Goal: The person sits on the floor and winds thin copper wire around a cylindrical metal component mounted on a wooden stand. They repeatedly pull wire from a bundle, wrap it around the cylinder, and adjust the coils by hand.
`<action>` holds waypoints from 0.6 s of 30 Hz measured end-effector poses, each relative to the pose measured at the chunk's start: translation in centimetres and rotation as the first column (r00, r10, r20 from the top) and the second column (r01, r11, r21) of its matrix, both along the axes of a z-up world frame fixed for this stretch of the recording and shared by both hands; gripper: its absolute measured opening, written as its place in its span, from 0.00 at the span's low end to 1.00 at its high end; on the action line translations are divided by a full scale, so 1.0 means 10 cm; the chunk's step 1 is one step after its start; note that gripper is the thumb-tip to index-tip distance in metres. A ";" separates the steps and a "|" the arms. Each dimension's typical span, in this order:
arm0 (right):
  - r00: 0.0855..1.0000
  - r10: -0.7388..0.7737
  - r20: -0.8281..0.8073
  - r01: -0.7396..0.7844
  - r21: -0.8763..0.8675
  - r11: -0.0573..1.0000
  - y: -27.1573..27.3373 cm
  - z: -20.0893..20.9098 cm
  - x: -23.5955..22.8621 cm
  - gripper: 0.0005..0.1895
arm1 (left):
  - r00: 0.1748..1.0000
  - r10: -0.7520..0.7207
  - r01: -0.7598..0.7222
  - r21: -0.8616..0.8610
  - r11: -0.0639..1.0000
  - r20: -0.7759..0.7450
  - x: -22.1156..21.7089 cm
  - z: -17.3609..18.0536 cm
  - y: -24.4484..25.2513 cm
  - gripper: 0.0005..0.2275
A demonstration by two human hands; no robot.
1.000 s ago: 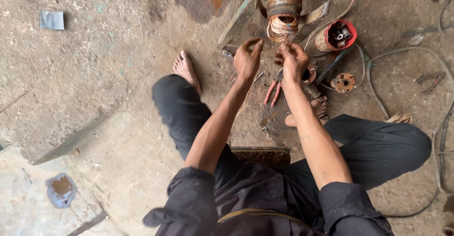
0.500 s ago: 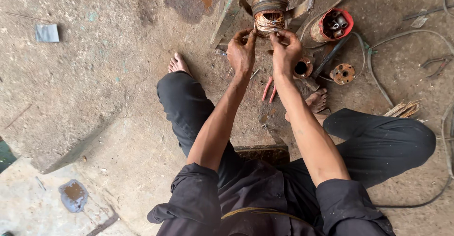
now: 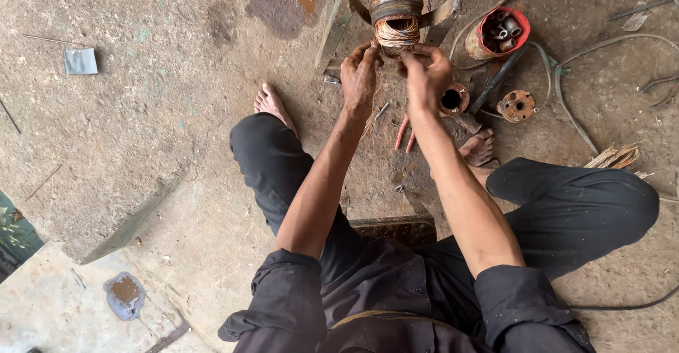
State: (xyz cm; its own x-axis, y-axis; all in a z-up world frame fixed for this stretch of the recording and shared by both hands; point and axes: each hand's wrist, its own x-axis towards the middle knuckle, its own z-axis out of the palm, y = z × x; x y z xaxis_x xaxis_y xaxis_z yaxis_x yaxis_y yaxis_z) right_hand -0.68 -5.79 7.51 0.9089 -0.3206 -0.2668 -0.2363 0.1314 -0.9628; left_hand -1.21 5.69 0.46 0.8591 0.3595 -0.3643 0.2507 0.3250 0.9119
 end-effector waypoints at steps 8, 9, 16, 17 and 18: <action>0.993 0.064 -0.096 -0.064 0.001 0.998 -0.10 0.41 0.04 0.07 | 0.988 0.029 -0.004 0.166 0.986 -0.149 -0.15 0.22 0.04 0.17; 0.992 0.085 -0.096 -0.087 -0.016 0.996 -0.08 0.41 0.03 0.06 | 0.987 0.024 0.009 0.200 0.980 -0.162 -0.15 0.27 0.01 0.17; 0.997 0.071 -0.033 -0.072 -0.021 0.997 -0.09 0.14 0.07 0.06 | 0.996 -0.087 0.088 0.139 0.986 -0.016 -0.17 0.45 -0.05 0.19; 0.997 0.082 -0.010 -0.083 -0.016 0.996 -0.11 0.10 0.07 0.06 | 0.996 -0.090 0.089 0.112 0.990 -0.003 -0.17 0.47 -0.04 0.19; 0.995 0.096 0.011 -0.096 -0.012 0.995 -0.13 0.05 0.06 0.06 | 0.996 -0.089 0.088 0.085 0.992 0.009 -0.19 0.50 -0.04 0.19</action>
State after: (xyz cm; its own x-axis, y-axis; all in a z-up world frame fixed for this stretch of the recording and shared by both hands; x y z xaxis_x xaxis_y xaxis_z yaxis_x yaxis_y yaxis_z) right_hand -0.05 -7.13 8.03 0.9384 -0.2349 -0.2533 -0.2365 0.0977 -0.9667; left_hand -3.07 5.32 5.41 0.8935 0.3104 -0.3245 0.2631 0.2238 0.9385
